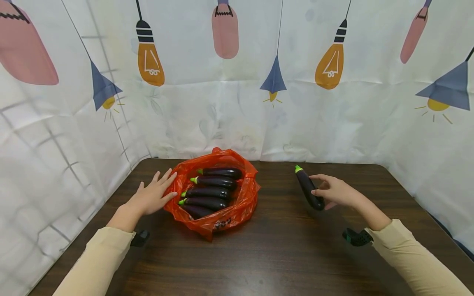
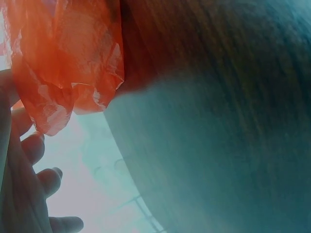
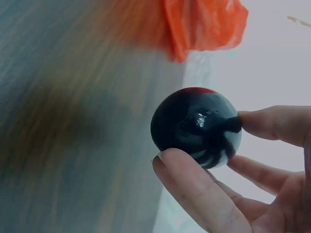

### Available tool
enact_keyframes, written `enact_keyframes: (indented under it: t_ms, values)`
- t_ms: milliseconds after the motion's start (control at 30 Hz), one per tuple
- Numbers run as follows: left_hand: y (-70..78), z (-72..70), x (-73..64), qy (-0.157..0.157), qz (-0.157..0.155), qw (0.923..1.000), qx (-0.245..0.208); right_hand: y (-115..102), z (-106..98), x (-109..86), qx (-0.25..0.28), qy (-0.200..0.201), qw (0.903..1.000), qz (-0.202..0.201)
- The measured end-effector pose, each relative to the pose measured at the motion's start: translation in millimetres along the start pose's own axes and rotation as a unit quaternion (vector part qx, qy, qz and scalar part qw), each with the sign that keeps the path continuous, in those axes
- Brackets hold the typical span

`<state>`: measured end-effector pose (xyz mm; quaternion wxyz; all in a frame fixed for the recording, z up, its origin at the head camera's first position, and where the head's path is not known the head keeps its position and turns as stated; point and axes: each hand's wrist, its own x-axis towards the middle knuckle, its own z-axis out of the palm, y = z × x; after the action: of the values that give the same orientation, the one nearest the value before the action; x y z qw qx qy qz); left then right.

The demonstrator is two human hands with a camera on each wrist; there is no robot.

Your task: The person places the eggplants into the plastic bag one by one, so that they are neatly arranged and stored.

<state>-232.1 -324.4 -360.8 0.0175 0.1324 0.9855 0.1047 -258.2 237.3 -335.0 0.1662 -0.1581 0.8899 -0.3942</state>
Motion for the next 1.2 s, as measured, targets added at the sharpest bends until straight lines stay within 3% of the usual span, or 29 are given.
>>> enact_keyframes:
  t_ms: [333,667,1200]
  values:
    - [0.0,0.9,0.5,-0.001,-0.002,1.0000,0.003,-23,-1,-1.7,0.000,-0.014,0.9993,-0.036]
    - [0.8,0.0,0.4,-0.002,-0.003,1.0000,0.003,-52,5,-1.9,-0.052,-0.023,0.9940,-0.093]
    - [1.2,1.0,2.2,-0.002,-0.004,0.9999,0.009,-91,27,14.6,-0.101,-0.040,0.9838,-0.142]
